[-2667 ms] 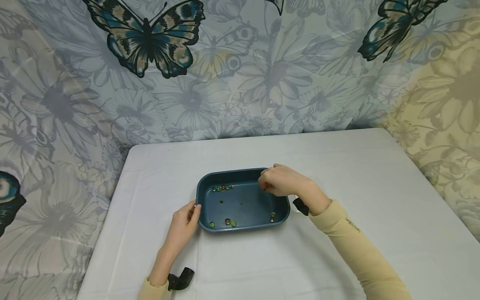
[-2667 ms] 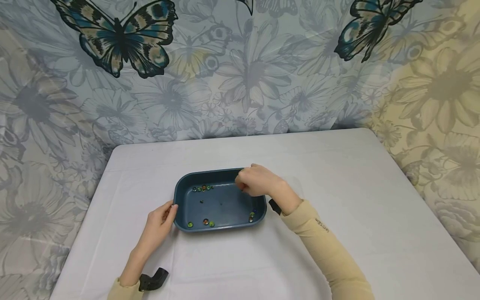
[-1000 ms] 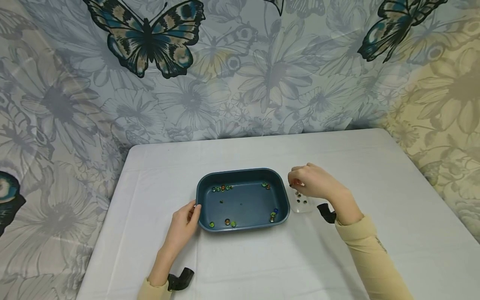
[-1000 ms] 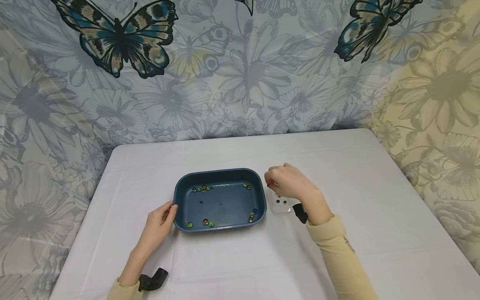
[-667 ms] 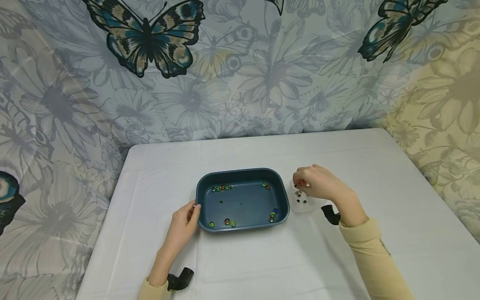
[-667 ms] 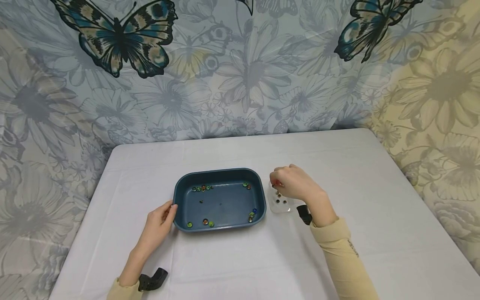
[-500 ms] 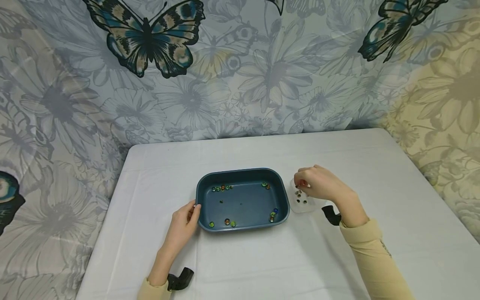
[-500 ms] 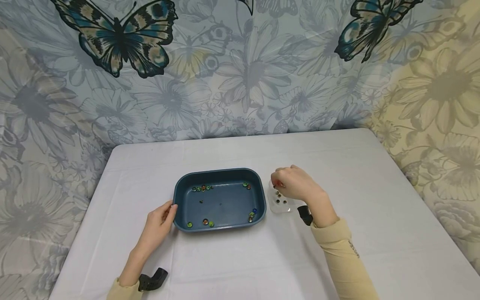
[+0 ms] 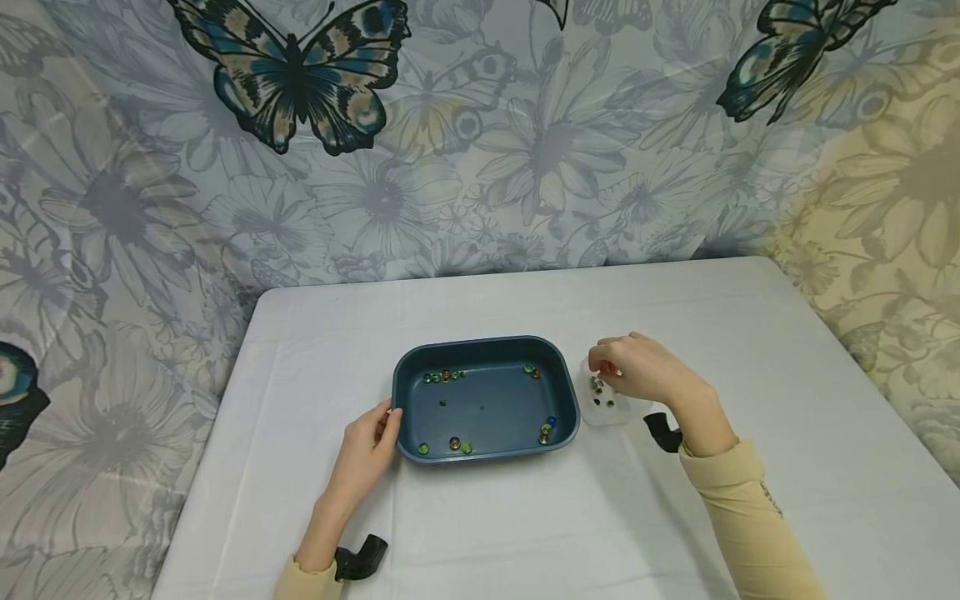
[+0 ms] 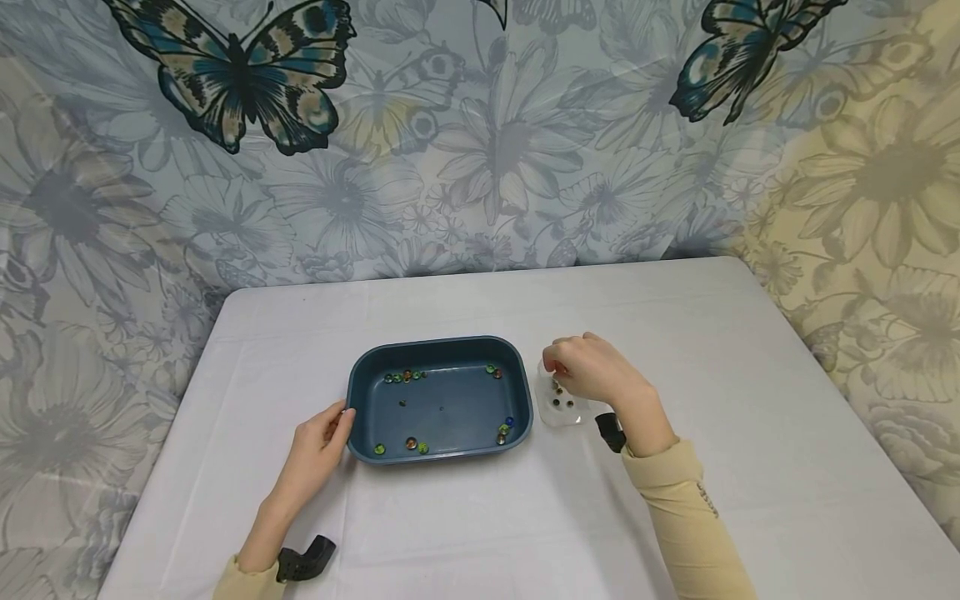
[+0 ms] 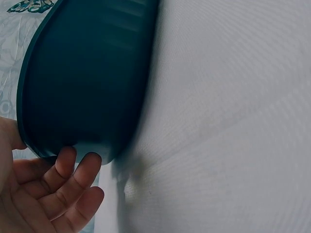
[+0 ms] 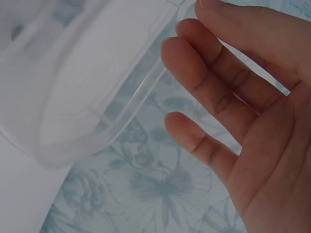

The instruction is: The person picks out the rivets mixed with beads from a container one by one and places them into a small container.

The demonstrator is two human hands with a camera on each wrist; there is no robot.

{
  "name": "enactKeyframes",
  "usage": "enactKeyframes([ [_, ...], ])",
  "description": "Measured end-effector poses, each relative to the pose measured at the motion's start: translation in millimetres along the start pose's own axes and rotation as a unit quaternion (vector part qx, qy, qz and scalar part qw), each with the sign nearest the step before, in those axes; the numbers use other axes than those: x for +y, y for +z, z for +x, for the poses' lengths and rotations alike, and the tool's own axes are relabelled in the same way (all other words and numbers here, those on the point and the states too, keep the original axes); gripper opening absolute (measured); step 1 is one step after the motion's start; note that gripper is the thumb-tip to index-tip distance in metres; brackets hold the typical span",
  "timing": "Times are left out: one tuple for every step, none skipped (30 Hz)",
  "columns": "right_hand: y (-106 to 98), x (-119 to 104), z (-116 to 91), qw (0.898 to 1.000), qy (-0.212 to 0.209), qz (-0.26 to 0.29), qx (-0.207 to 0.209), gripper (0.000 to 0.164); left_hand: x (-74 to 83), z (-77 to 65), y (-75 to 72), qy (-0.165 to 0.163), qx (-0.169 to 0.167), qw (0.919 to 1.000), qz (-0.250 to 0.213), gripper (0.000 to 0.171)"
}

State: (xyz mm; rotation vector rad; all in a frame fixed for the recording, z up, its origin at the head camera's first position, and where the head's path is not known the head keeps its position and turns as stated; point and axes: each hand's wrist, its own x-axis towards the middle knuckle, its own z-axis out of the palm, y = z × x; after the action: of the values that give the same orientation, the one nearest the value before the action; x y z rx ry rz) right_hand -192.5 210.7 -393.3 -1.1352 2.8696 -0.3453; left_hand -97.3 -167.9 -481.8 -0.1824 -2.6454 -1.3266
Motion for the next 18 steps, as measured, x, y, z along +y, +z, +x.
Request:
enactKeyframes([
  [0.2, -0.1, 0.2, 1.000, 0.001, 0.000, 0.000, 0.017, -0.3, 0.0, 0.2, -0.001, 0.000, 1.0000, 0.000, 0.024],
  [0.3, -0.4, 0.4, 1.000, 0.001, 0.000, 0.000, 0.017, -0.6, 0.1, 0.5, -0.001, -0.001, 1.0000, 0.000, 0.025],
  [0.3, -0.7, 0.5, 1.000, 0.002, 0.000, -0.001, 0.017, -0.9, 0.2, 0.8, -0.002, -0.001, 1.0000, 0.000, 0.025],
  [0.1, -1.1, 0.5, 1.000, 0.003, 0.000, -0.002, 0.016, -1.1, 0.3, 0.7, -0.002, 0.000, 1.0000, -0.001, 0.025],
  [0.2, -1.4, 0.4, 1.000, 0.003, -0.001, -0.002, 0.016, -1.5, 0.3, 0.9, -0.002, 0.000, 1.0000, -0.001, 0.026],
  [0.2, -1.8, 0.4, 1.000, 0.004, -0.001, -0.002, 0.016, -1.5, 0.4, 0.9, -0.002, 0.000, 1.0000, -0.001, 0.025],
  [0.3, -1.9, 0.4, 1.000, 0.003, -0.001, -0.002, 0.016, -1.5, 0.5, 0.9, -0.001, 0.000, 1.0000, -0.002, 0.025],
  [0.2, -2.2, 0.4, 1.000, 0.003, -0.002, -0.001, 0.016, -1.4, 0.7, 1.0, -0.001, 0.001, 1.0000, -0.002, 0.024],
  [0.2, -2.4, 0.4, 1.000, 0.002, -0.002, -0.001, 0.016, -1.5, 0.8, 0.9, -0.001, 0.001, 1.0000, -0.001, 0.023],
  [0.1, -2.8, 0.6, 1.000, 0.001, -0.003, 0.000, 0.016, -1.4, 0.9, 0.8, -0.001, 0.001, 1.0000, -0.001, 0.023],
  [0.0, -3.2, 0.8, 1.000, 0.000, -0.003, 0.001, 0.016, -1.2, 0.9, 0.9, -0.002, 0.001, 1.0000, -0.002, 0.023],
  [-0.2, -3.5, 1.2, 1.000, -0.002, -0.004, 0.002, 0.016, -0.9, 1.0, 0.7, -0.002, 0.001, 1.0000, -0.002, 0.023],
  [-0.4, -4.0, 1.5, 1.000, -0.004, -0.005, 0.003, 0.016, -0.6, 1.0, 0.5, -0.003, 0.000, 1.0000, -0.002, 0.023],
  [-0.6, -4.4, 1.9, 1.000, -0.006, -0.006, 0.005, 0.016, -0.6, 1.0, 0.3, -0.003, 0.000, 1.0000, -0.002, 0.023],
  [-0.8, -4.9, 2.3, 1.000, -0.008, -0.007, 0.006, 0.015, -0.3, 0.9, -0.1, -0.004, -0.001, 1.0000, -0.003, 0.023],
  [-1.2, -5.5, 2.8, 1.000, -0.011, -0.006, 0.007, 0.015, 0.1, 0.8, -0.4, -0.003, -0.002, 1.0000, -0.004, 0.023],
  [-1.7, -6.2, 3.2, 1.000, -0.013, -0.007, 0.008, 0.016, 0.1, 0.7, -0.5, -0.004, -0.002, 1.0000, -0.003, 0.023],
  [-2.1, -6.8, 3.7, 1.000, -0.015, -0.008, 0.010, 0.016, 0.3, 0.7, -0.7, -0.004, -0.002, 1.0000, -0.003, 0.023],
])
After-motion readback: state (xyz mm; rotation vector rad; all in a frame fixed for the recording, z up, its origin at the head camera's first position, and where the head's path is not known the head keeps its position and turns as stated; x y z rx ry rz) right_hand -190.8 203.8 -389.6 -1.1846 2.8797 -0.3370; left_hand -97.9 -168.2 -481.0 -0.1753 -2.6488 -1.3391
